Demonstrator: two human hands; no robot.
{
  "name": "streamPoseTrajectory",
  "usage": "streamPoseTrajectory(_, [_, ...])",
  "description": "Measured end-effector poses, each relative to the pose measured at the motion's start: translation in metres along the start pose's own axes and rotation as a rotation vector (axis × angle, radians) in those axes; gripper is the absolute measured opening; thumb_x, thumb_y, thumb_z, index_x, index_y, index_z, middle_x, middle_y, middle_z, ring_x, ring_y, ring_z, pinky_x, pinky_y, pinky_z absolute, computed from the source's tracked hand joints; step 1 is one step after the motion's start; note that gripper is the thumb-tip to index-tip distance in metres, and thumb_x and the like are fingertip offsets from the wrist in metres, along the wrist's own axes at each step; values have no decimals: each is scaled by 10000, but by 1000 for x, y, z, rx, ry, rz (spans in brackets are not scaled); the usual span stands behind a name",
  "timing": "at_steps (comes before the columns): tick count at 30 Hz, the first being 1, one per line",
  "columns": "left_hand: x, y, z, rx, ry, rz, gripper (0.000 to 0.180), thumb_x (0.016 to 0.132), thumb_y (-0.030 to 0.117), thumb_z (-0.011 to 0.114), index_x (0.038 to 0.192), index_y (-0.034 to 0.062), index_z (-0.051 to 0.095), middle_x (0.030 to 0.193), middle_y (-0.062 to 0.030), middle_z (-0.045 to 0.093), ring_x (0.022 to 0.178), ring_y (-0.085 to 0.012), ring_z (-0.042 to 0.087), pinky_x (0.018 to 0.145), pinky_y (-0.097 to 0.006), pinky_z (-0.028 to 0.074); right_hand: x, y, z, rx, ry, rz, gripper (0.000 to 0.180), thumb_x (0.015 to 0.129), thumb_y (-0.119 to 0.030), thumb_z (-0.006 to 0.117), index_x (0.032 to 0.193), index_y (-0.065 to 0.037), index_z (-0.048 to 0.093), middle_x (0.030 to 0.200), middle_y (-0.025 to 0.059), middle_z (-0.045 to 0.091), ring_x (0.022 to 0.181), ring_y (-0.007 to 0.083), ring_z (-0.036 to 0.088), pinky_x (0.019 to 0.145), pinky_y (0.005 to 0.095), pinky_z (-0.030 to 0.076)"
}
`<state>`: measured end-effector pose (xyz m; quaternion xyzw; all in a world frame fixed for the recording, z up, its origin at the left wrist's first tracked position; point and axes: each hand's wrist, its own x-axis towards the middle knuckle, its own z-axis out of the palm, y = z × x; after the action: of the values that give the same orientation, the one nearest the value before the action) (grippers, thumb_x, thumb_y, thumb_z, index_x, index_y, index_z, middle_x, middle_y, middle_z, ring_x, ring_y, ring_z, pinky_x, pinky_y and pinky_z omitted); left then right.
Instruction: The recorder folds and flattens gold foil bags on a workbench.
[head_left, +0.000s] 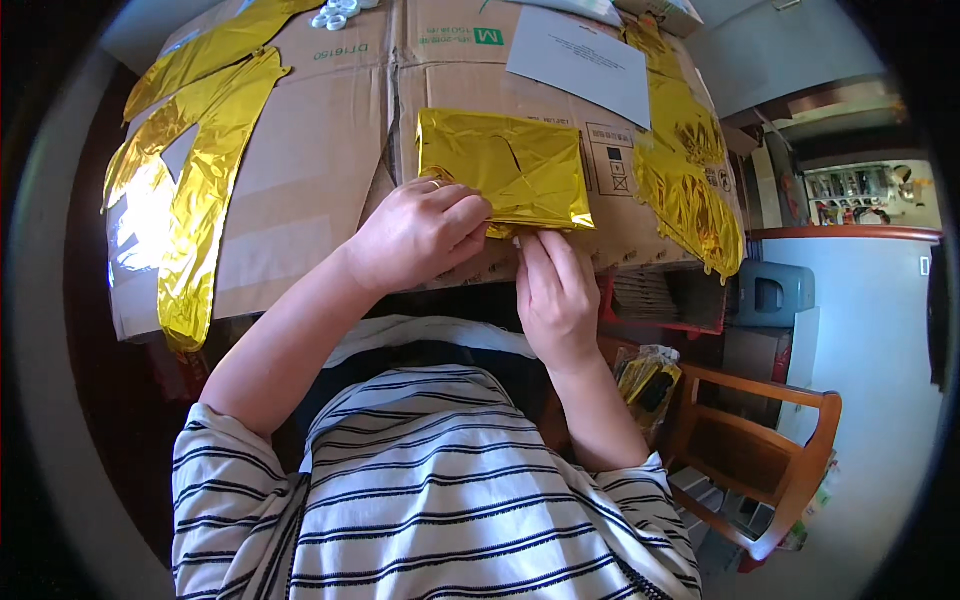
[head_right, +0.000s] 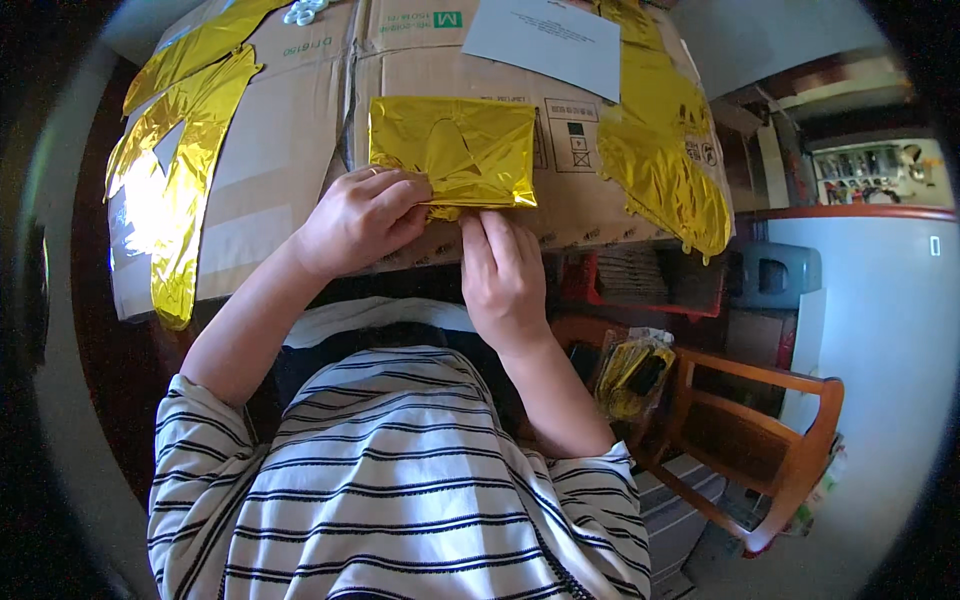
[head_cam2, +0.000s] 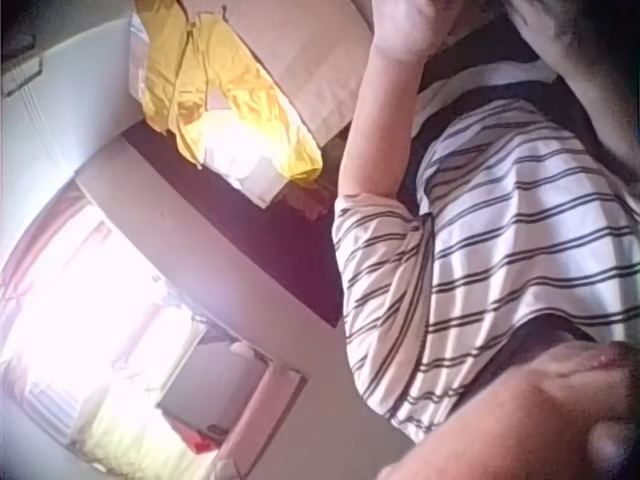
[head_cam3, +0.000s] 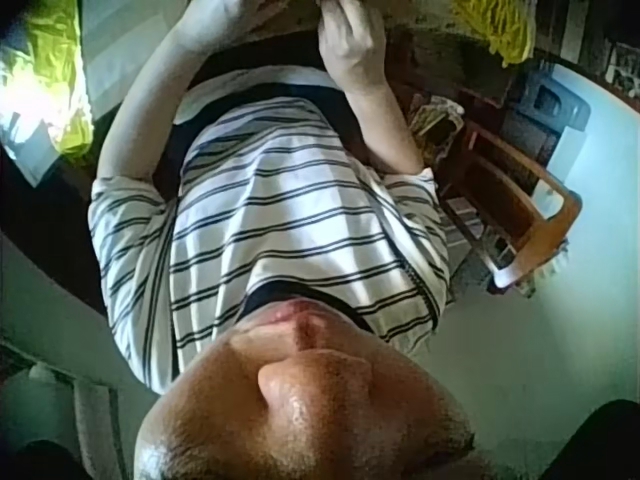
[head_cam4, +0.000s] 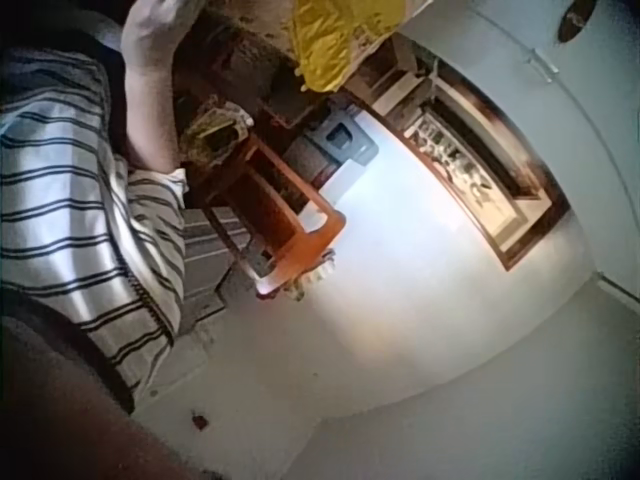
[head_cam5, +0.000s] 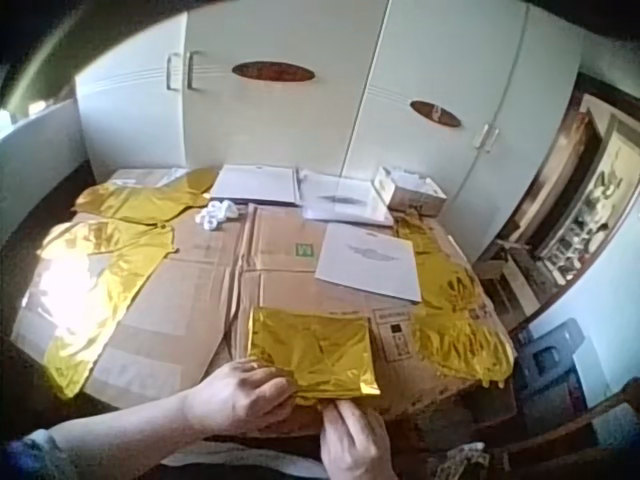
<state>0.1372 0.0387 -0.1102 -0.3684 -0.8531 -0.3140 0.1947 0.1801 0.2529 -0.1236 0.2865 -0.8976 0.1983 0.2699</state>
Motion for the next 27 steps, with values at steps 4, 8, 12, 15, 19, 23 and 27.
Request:
streamPoseTrajectory(4, [0, -1, 0, 4, -18, -4, 215, 799, 72, 734, 983, 35, 631, 835, -111, 664, 710, -300, 668, 666, -402, 552, 2, 1, 0, -27, 2, 21, 220, 846, -13, 675, 1065, -4, 656, 1039, 133, 608, 852, 316, 617, 776, 414, 515])
streamPoseTrajectory(8, [-3, -1, 1, 14, 6, -10, 222, 801, 79, 736, 993, 34, 633, 847, -110, 666, 713, -298, 669, 661, -398, 549, 8, -2, -10, -1, 94, 11, 225, 809, -22, 722, 1023, -28, 652, 966, 101, 605, 799, 289, 610, 735, 393, 502])
streamPoseTrajectory(12, [0, 0, 1, 2, -5, -2, 224, 802, 86, 736, 995, 36, 635, 852, -109, 668, 715, -296, 673, 667, -396, 553, 8, 1, -5, -20, 163, -24, 220, 780, -15, 741, 982, -46, 658, 915, 75, 606, 766, 262, 616, 719, 387, 496])
streamPoseTrajectory(15, [1, 0, -1, 7, -23, -7, 225, 801, 86, 736, 997, 35, 637, 856, -110, 671, 721, -296, 676, 673, -397, 556, 11, 0, 3, -86, 108, -27, 174, 793, -64, 727, 957, -64, 669, 877, 56, 588, 771, 257, 584, 711, 394, 462])
streamPoseTrajectory(19, [-1, -1, 2, 14, 7, 5, 230, 800, 84, 735, 1002, 30, 639, 855, -110, 670, 725, -301, 675, 677, -397, 557, 12, -4, 10, -131, 51, 28, 140, 801, -125, 701, 929, -76, 675, 848, 55, 557, 789, 263, 530, 711, 413, 412])
streamPoseTrajectory(23, [-1, 0, -1, 15, -33, -4, 234, 798, 83, 737, 1002, 23, 638, 882, -114, 678, 750, -301, 683, 698, -393, 563, 15, -11, 3, -169, -2, 67, 189, 807, -114, 732, 991, -73, 717, 943, 50, 635, 838, 275, 568, 764, 401, 445])
streamPoseTrajectory(27, [0, 0, 2, 40, -12, 32, 175, 795, 109, 726, 887, 42, 593, 830, -102, 652, 736, -284, 673, 697, -384, 551, -1, -8, -4, -152, 112, 46, 177, 840, -145, 711, 999, -66, 712, 1012, 41, 650, 828, 265, 567, 753, 407, 438])
